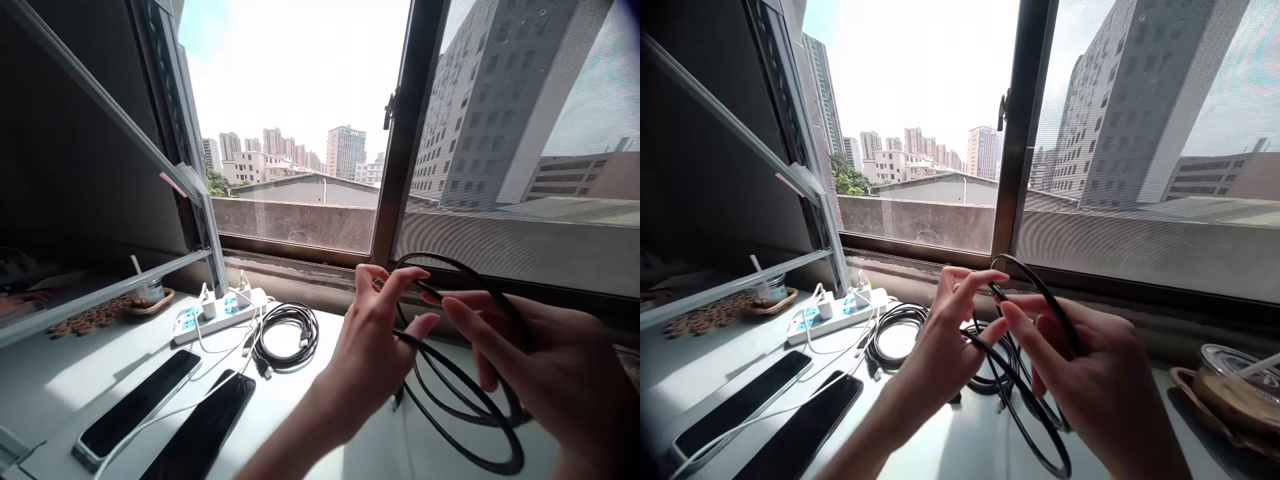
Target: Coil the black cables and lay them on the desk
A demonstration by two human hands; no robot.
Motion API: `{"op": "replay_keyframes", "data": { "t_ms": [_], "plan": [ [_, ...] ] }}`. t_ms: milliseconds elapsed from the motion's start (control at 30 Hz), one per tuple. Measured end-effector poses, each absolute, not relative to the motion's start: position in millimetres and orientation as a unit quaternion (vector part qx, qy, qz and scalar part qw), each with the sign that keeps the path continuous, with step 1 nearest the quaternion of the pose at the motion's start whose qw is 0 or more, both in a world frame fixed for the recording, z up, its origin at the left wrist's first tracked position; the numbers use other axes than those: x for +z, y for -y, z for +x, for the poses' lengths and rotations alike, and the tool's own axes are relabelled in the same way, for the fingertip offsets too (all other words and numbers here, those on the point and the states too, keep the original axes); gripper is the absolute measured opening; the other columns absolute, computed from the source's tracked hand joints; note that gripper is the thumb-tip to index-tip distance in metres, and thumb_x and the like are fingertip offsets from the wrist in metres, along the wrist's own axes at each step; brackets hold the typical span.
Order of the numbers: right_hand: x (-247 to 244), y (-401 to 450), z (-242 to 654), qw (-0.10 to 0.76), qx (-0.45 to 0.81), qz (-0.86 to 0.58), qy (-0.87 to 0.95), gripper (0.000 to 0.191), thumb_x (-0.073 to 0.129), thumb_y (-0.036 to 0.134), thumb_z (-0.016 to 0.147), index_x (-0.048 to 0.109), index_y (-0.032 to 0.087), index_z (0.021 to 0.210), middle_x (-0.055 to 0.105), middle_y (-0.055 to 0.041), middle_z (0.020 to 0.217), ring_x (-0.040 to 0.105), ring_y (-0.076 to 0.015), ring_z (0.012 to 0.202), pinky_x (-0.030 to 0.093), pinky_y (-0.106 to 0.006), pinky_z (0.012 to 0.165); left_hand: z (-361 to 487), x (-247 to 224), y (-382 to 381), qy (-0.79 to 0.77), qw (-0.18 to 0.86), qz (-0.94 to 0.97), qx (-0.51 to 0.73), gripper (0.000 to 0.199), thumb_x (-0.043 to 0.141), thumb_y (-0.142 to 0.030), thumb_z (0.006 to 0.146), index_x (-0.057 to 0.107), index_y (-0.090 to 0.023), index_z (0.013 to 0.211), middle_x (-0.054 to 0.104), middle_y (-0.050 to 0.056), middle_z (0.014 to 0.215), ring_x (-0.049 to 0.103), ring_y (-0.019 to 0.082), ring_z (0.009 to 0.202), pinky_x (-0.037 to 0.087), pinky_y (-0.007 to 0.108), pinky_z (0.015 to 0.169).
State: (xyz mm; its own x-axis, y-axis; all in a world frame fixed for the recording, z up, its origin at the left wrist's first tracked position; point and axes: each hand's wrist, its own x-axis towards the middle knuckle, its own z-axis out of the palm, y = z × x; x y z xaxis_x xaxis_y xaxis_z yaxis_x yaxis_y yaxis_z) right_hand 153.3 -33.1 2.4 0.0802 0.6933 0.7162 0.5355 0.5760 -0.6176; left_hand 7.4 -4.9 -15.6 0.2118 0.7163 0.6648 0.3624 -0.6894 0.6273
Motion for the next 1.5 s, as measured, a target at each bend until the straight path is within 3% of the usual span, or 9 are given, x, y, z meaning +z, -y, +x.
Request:
{"op": "replay_keyframes", "data": {
  "t_ms": [200,433,533,667,733,867,1000,1100,1500],
  "plan": [
    [1.2,32.4,134.9,0.548,0.086,-0.424,0.716,0.037,0.054,0.047,0.088,0.071,0.016,0.077,0.043,0.0034,0.034,0.041,-0.0054,0.029,0.028,-0.014,0.031,-27.8,-4.2,-22.8,-0.327,-0.008,0.792,0.516,0.014,0.056,-0.028,0.088,0.067,-0.022,0.084,0.055,0.006,0.107,0.051,0.020,0.102,0.042,0.043,0.093],
    [-3.5,29.3,115.3,0.573,0.250,-0.427,0.653,0.045,0.052,0.055,0.087,0.070,0.014,0.081,0.043,0.0036,0.047,0.030,-0.0013,0.031,0.027,-0.015,0.033,-64.4,10.1,-20.6,-0.299,0.091,0.779,0.544,0.022,0.049,-0.023,0.092,0.062,-0.014,0.076,0.058,-0.001,0.062,0.053,0.008,0.056,0.042,0.020,0.057],
    [1.5,27.8,129.2,0.623,0.271,-0.430,0.595,0.045,0.057,0.058,0.082,0.071,0.017,0.094,0.043,0.0043,0.052,0.028,-0.0012,0.031,0.019,-0.014,0.028,-66.0,12.9,-6.4,-0.257,0.109,0.786,0.551,0.017,0.056,-0.029,0.089,0.065,-0.019,0.099,0.061,-0.004,0.061,0.050,0.006,0.050,0.042,0.020,0.053],
    [5.1,33.8,145.1,0.651,0.298,-0.418,0.559,0.052,0.055,0.063,0.079,0.070,0.018,0.098,0.046,0.0025,0.058,0.030,-0.0024,0.034,0.012,-0.014,0.026,-60.9,13.2,11.6,-0.283,0.071,0.747,0.598,0.077,0.072,-0.035,0.076,0.033,-0.024,0.142,0.056,-0.008,0.058,0.044,0.007,0.044,0.041,0.019,0.047],
    [3.7,39.1,141.2,0.619,0.303,-0.398,0.606,0.053,0.050,0.063,0.082,0.070,0.018,0.100,0.050,0.0005,0.064,0.035,-0.0040,0.040,0.018,-0.014,0.028,-55.1,11.9,15.1,-0.318,0.034,0.747,0.583,0.087,0.074,-0.037,0.074,0.025,-0.027,0.145,0.064,-0.001,0.081,0.046,0.006,0.047,0.042,0.020,0.047],
    [-2.2,48.3,116.2,0.497,0.245,-0.374,0.744,0.032,0.065,0.042,0.077,0.067,0.017,0.097,0.057,-0.0004,0.072,0.049,-0.0087,0.059,0.044,-0.017,0.052,-39.8,6.2,10.2,-0.401,-0.076,0.784,0.468,0.045,0.066,-0.025,0.079,0.058,-0.031,0.123,0.060,0.004,0.116,0.051,0.007,0.057,0.039,0.021,0.049],
    [-5.3,47.1,105.2,0.452,0.162,-0.366,0.797,0.029,0.063,0.015,0.073,0.064,0.019,0.101,0.063,-0.0025,0.090,0.059,-0.0151,0.081,0.048,-0.026,0.077,-30.4,0.2,0.6,-0.423,-0.146,0.755,0.480,0.023,0.056,-0.027,0.087,0.071,-0.025,0.104,0.063,0.001,0.066,0.052,0.015,0.064,0.036,0.024,0.054],
    [-3.7,41.1,114.5,0.466,0.127,-0.353,0.801,0.032,0.052,0.009,0.080,0.064,0.022,0.107,0.062,-0.0035,0.095,0.059,-0.0147,0.082,0.047,-0.026,0.076,-30.2,-0.6,-2.6,-0.394,-0.190,0.714,0.547,0.026,0.057,-0.031,0.087,0.071,-0.026,0.108,0.058,0.001,0.057,0.052,0.018,0.071,0.039,0.028,0.065],
    [6.3,29.6,148.0,0.578,0.160,-0.361,0.714,0.020,0.055,0.031,0.088,0.068,0.017,0.091,0.058,-0.0003,0.068,0.051,-0.0062,0.050,0.040,-0.017,0.045,-27.6,5.8,8.6,-0.301,0.330,0.601,0.663,0.019,0.059,-0.030,0.084,0.067,-0.021,0.099,0.042,-0.009,0.034,0.033,0.005,0.028,0.020,0.016,0.032]
  ]
}}
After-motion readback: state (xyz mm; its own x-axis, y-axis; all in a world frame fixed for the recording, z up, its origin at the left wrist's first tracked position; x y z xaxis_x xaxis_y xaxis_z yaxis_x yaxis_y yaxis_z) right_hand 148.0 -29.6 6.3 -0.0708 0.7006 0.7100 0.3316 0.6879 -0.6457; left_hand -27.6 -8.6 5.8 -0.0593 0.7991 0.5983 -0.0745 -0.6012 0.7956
